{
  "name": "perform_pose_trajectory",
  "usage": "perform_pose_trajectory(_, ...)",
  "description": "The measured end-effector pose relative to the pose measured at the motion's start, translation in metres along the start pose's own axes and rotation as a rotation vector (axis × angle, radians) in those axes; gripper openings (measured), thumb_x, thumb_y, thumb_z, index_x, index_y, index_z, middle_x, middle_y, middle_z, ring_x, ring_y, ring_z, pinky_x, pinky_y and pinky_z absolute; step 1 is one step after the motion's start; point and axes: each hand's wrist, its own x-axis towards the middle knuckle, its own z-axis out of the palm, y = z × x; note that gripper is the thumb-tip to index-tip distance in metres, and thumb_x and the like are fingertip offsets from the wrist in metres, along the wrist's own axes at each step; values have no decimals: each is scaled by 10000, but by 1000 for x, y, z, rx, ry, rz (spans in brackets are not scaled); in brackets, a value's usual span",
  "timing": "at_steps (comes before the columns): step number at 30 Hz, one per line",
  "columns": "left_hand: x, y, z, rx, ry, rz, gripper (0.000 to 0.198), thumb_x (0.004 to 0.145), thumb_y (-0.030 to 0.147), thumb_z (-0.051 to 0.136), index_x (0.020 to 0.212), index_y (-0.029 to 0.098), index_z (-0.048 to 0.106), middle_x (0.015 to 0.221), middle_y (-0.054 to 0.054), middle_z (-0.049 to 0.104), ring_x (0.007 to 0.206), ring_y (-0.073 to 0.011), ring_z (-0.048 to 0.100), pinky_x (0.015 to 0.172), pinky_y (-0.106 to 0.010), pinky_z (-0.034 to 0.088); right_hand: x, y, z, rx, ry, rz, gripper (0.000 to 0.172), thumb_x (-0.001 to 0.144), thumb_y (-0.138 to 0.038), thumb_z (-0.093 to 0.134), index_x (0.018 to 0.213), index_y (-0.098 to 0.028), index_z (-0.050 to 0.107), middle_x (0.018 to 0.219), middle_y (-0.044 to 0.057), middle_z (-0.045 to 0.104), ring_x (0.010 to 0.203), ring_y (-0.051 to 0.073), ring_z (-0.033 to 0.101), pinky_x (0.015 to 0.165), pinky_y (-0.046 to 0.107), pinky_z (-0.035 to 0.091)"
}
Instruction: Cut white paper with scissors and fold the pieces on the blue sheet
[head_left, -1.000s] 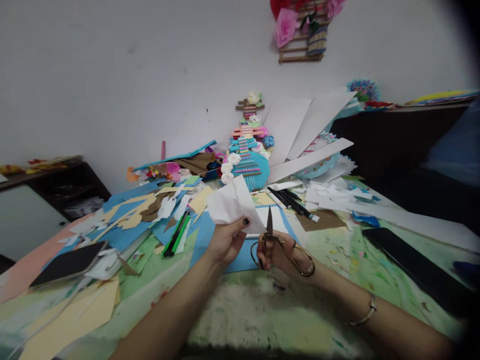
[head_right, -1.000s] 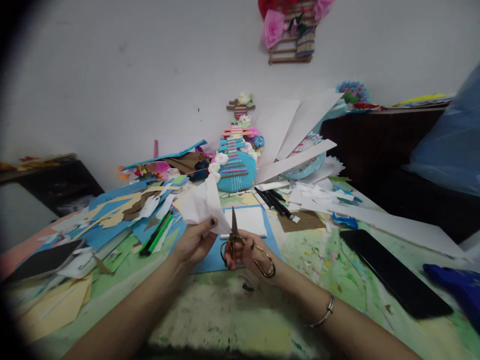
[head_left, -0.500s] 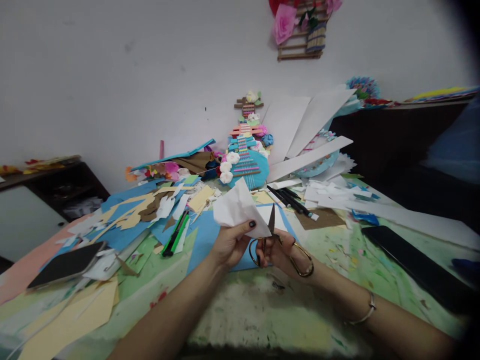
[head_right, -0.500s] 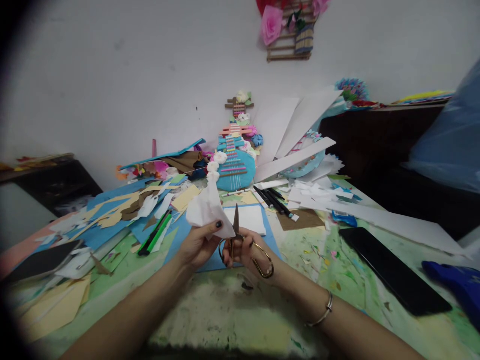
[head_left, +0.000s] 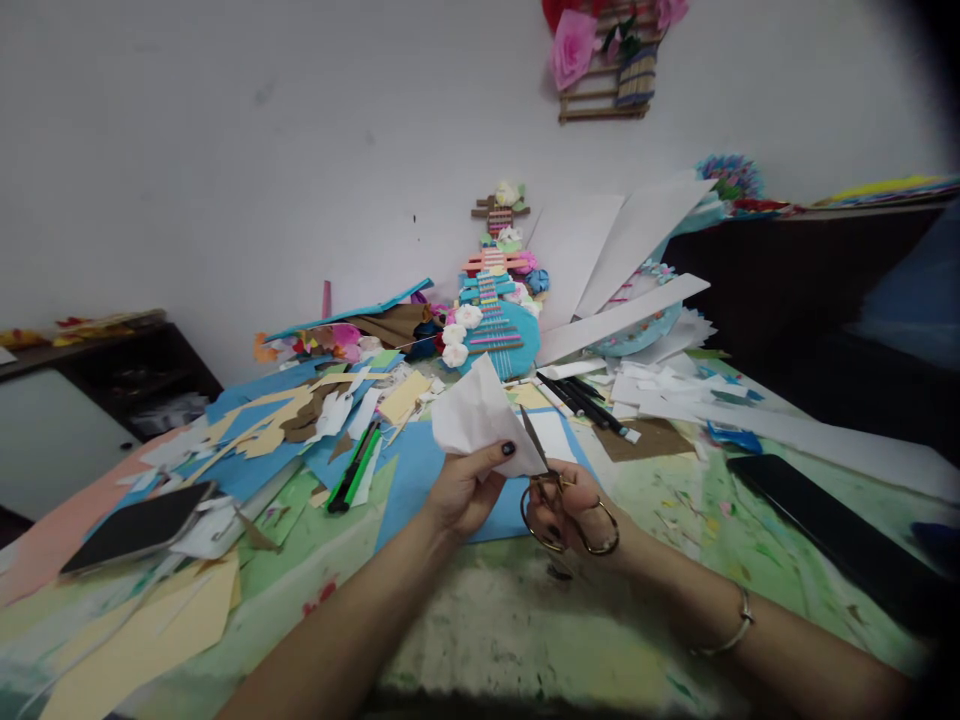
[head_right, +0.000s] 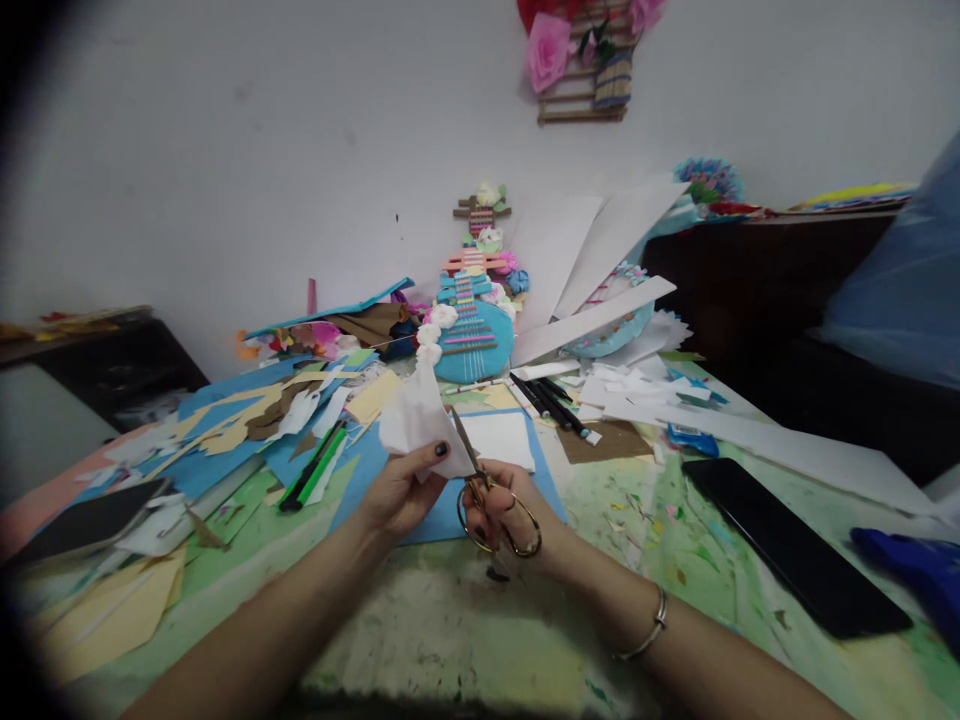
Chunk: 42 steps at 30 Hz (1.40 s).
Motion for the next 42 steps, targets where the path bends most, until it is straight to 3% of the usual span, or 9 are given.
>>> perform_pose_trajectory(8, 0, 0, -1, 5, 7, 9, 511, 572, 11, 719, 1051, 162, 628, 931, -38, 713, 894, -195, 655, 818, -297, 515, 0, -2, -1, -104, 14, -12, 608, 615, -724, 607, 775, -141, 541, 434, -73, 403, 335, 47, 294, 346, 190, 230)
perform_pose_trajectory(13, 0, -1, -3, 35, -32, 23, 516, 557, 16, 737, 1037, 172, 629, 871, -22, 715, 802, -163, 659, 743, -259, 517, 2, -7, 8, 0, 0, -19, 642, 657, -761, 517, 812, -139, 552, 527, -39, 426, 472, 84, 374, 453, 217, 320)
perform_pose_trajectory(21, -5, 0, 2, 119, -102, -19, 496, 527, 64, 765, 1001, 150, 645, 705, -23, 700, 719, -180, 644, 660, -257, 484, 2, -6, 8, 86, -25, -5, 619, 697, -757, 461, 786, -151, 547, 528, -12, 506, 458, 97, 437, 477, 230, 363)
perform_pose_trajectory(29, -6, -2, 1, 144, -167, -76, 490, 519, 79, 771, 987, 131, 639, 772, -45, 690, 764, -180, 628, 715, -273, 455, 0, -3, 3, -28, -8, -45, 646, 671, -773, 464, 768, -140, 555, 525, -3, 511, 469, 106, 461, 456, 224, 357)
perform_pose_trajectory(42, -4, -6, -2, 188, -209, -48, 497, 542, 122, 761, 1020, 143, 628, 797, -31, 683, 746, -150, 613, 698, -250, 448, -1, -7, 2, -102, -4, -28, 641, 637, -741, 569, 839, -134, 548, 454, -63, 417, 383, 68, 347, 387, 203, 283)
